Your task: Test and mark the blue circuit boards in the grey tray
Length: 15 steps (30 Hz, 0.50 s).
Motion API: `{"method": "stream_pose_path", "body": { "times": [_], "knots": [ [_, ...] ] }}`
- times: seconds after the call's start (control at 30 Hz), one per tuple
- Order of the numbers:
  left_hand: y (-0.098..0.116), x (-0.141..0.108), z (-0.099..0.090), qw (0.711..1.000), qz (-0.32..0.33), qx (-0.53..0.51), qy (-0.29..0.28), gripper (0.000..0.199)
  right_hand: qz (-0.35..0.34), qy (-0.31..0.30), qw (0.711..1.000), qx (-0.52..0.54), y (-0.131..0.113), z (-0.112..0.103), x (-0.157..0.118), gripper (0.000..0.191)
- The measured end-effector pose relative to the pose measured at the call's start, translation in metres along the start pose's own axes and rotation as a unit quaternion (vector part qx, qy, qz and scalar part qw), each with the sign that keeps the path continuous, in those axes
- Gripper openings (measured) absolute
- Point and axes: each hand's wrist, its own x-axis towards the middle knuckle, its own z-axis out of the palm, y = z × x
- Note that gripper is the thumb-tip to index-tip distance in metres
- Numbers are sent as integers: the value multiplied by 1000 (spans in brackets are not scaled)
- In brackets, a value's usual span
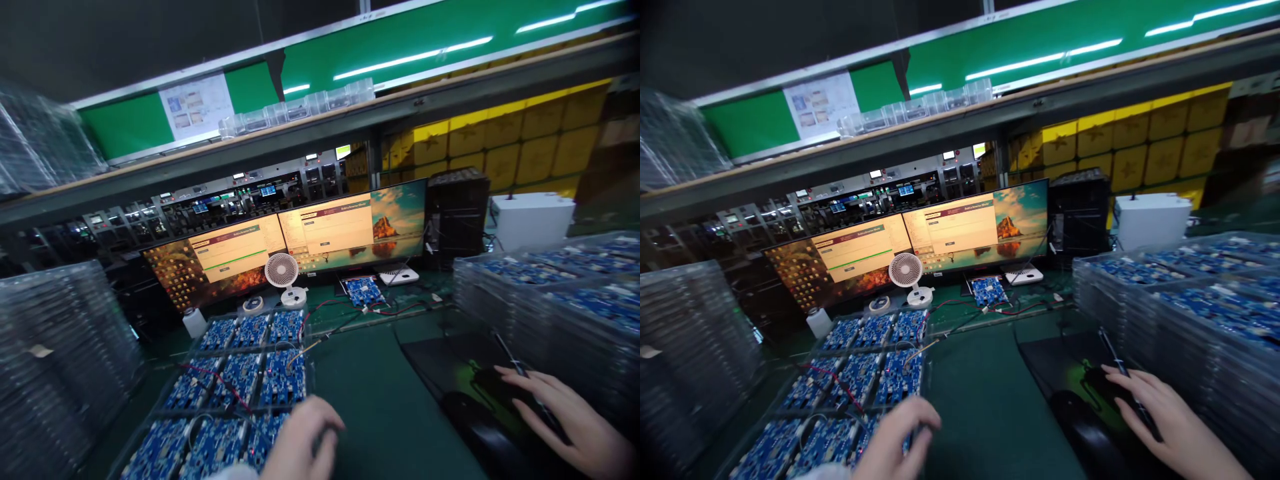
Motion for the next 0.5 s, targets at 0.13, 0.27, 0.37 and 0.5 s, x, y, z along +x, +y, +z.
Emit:
{"method": "stream_pose_path", "body": {
  "times": [0.13,0.27,0.37,0.5],
  "knots": [
    [-27,22,-77,978,-56,146,136,21,6,-1,1000,2,-1,0,-1,36],
    [-53,33,-114,959,-126,225,120,24,21,3,1000,8,0,1,-2,35],
    [-69,38,-114,952,-154,242,104,26,21,8,1000,12,0,0,-2,35],
    [-87,43,-100,951,-174,236,100,26,37,12,999,23,0,-1,-4,35]
  ]
}}
